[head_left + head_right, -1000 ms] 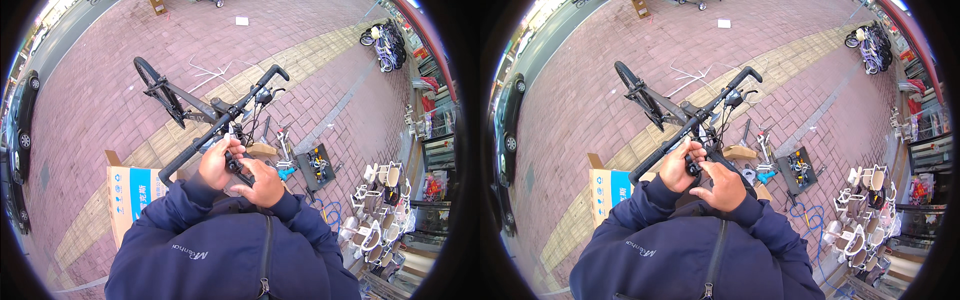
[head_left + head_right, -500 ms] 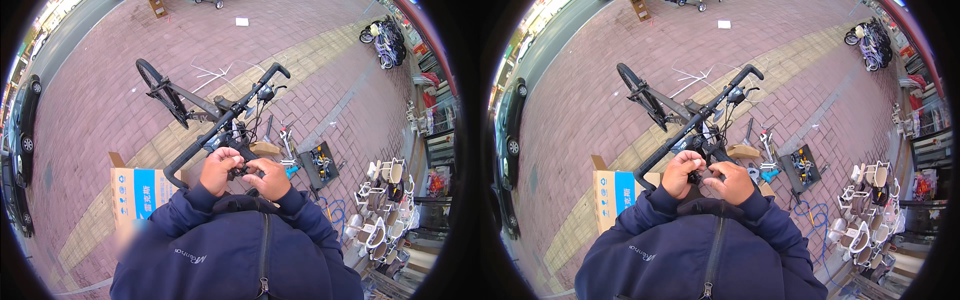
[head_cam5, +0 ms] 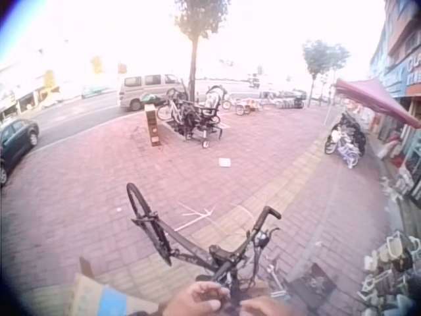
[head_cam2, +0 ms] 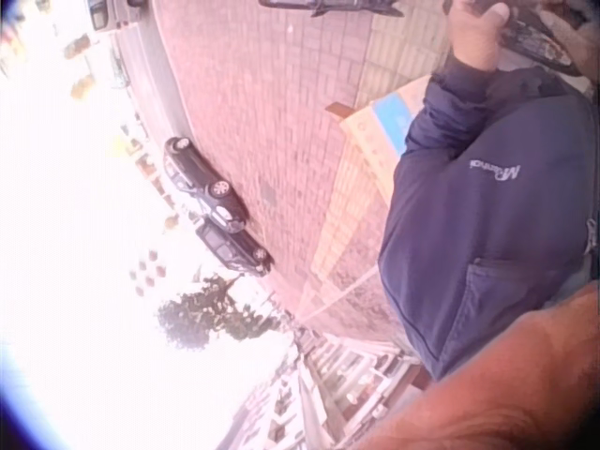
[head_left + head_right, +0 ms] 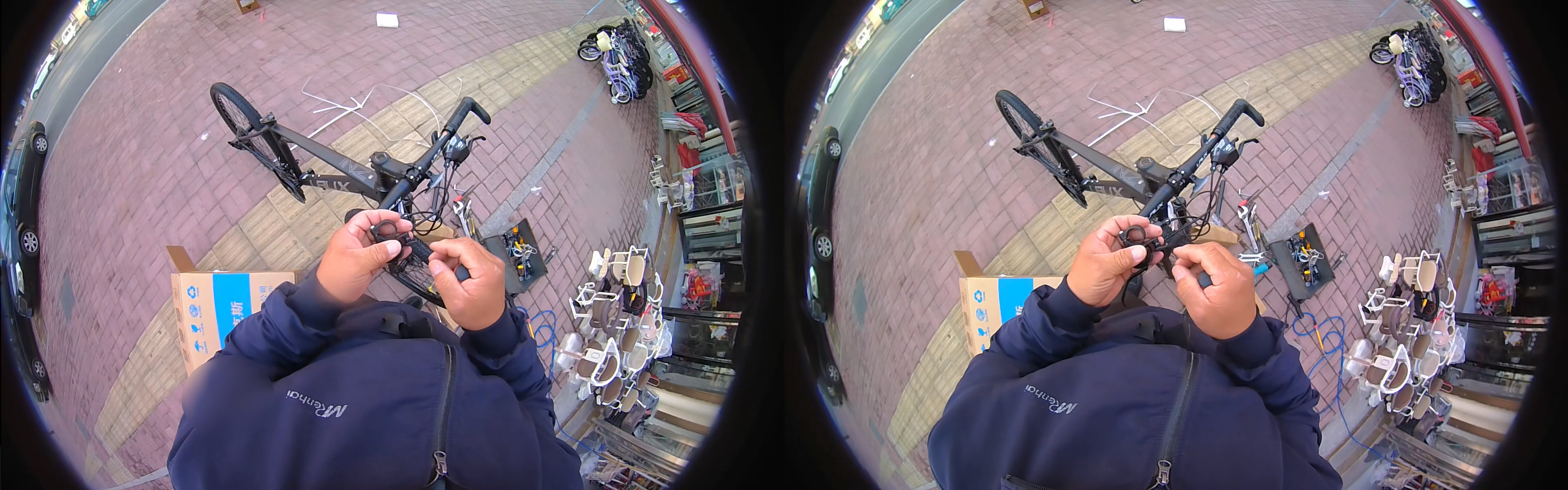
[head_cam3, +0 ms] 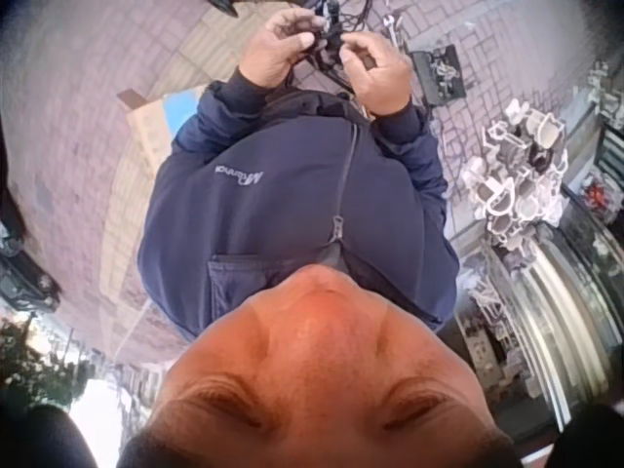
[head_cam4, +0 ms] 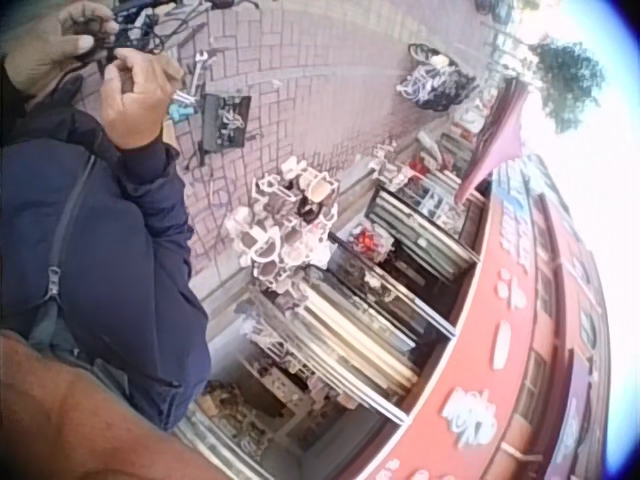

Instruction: The person assembles a bicycle by tightening the handlebar stem with a yellow hex key, then unpacks a small box to retrieve a bell. They attach the bell to the handlebar using a red-handled screwdriver and tighten it securely.

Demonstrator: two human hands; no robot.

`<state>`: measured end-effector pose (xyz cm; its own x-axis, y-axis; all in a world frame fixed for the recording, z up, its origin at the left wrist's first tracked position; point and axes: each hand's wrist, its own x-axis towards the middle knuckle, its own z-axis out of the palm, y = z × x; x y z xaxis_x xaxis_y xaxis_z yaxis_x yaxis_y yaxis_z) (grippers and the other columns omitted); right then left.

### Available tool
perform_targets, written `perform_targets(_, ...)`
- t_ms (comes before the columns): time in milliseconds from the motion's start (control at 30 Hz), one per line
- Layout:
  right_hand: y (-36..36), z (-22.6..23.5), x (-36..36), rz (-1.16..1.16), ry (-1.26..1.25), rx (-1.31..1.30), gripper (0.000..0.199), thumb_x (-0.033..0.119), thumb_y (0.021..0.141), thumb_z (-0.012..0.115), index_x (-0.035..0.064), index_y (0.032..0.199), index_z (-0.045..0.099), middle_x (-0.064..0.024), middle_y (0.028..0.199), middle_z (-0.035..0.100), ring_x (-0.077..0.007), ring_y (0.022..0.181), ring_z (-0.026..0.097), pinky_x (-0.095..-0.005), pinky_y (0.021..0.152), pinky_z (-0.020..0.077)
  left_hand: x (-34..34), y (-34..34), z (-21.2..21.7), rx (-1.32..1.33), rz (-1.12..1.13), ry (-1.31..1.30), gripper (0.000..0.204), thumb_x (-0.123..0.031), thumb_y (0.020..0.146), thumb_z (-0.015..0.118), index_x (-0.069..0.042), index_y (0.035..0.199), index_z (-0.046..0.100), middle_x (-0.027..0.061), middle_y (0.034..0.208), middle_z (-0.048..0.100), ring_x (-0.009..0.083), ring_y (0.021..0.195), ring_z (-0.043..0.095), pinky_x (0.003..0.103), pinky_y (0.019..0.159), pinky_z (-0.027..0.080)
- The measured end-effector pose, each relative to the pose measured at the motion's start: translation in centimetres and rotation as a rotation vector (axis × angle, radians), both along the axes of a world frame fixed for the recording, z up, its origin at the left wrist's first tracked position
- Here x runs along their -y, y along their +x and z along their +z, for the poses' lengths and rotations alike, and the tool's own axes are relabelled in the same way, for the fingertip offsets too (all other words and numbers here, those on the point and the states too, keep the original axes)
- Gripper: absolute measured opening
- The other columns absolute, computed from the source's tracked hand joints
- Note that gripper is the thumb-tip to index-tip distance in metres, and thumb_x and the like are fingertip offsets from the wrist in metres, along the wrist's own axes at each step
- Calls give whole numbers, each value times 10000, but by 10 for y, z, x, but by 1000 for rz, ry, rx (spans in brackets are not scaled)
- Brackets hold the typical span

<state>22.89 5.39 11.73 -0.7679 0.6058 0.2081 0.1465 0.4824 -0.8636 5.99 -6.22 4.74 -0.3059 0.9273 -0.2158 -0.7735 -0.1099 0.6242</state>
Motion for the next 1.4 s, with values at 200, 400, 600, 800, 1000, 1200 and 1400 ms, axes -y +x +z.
perform_targets(200, 24, 33, -4, -188, -165, -602, 266, 41, 951, 543, -41, 1201, 587, -147, 948, 669, -135, 674, 591, -288, 609, 518, 7, 3, 9, -570, -4, -12, 311, -60, 920, 736, 10, 1210, 652, 104, 1177, 709, 180, 1087, 657, 308, 965, 510)
perform_targets(400, 36, 59, -16, -44, -259, -975, 252, 129, 1036, 491, 12, 1245, 568, -170, 979, 644, -164, 673, 583, -332, 556, 517, 5, 10, 16, -1168, 82, 97, 244, -37, 876, 750, -8, 1116, 721, 134, 1115, 729, 260, 1030, 693, 333, 924, 535)
perform_targets(600, 30, 56, -12, -47, -318, -994, 235, 147, 1039, 491, 4, 1205, 576, -167, 965, 638, -162, 656, 576, -329, 544, 516, 1, 14, 19, -1243, 81, 187, 261, -44, 864, 771, -7, 1118, 721, 123, 1126, 736, 285, 1060, 678, 364, 929, 528)
perform_targets(800, 33, 55, -16, -32, -304, -979, 223, 145, 1035, 499, 7, 1191, 577, -171, 957, 638, -163, 649, 572, -334, 544, 521, 2, 19, 20, -1260, 90, 177, 270, -31, 850, 778, -13, 1114, 723, 120, 1122, 736, 286, 1050, 679, 367, 930, 527)
perform_targets(1000, 32, 49, -17, -174, -330, -902, 226, 170, 1042, 506, -17, 1145, 580, -189, 975, 663, -197, 705, 625, -356, 603, 551, -1, 20, 16, -1410, 177, 115, 270, -68, 795, 811, -40, 1055, 743, 118, 1088, 736, 289, 998, 691, 360, 880, 554)
perform_targets(1200, 57, 66, -52, -244, -63, 162, 423, 400, 999, 644, -22, 1005, 637, -95, 762, 665, -164, 703, 635, -305, 686, 509, 1, 1, 8, -1487, 189, 68, 252, -63, 800, 800, -55, 1045, 743, 112, 1023, 732, 311, 946, 668, 394, 826, 546)
perform_targets(1400, 72, 59, -59, 30, 17, 96, 290, 165, 903, 729, -10, 1126, 668, -149, 1009, 698, -244, 900, 681, -348, 835, 521, 3, -7, 2, -1574, -16, 99, 221, -94, 825, 783, -35, 1033, 738, 107, 977, 725, 325, 908, 660, 402, 806, 539)
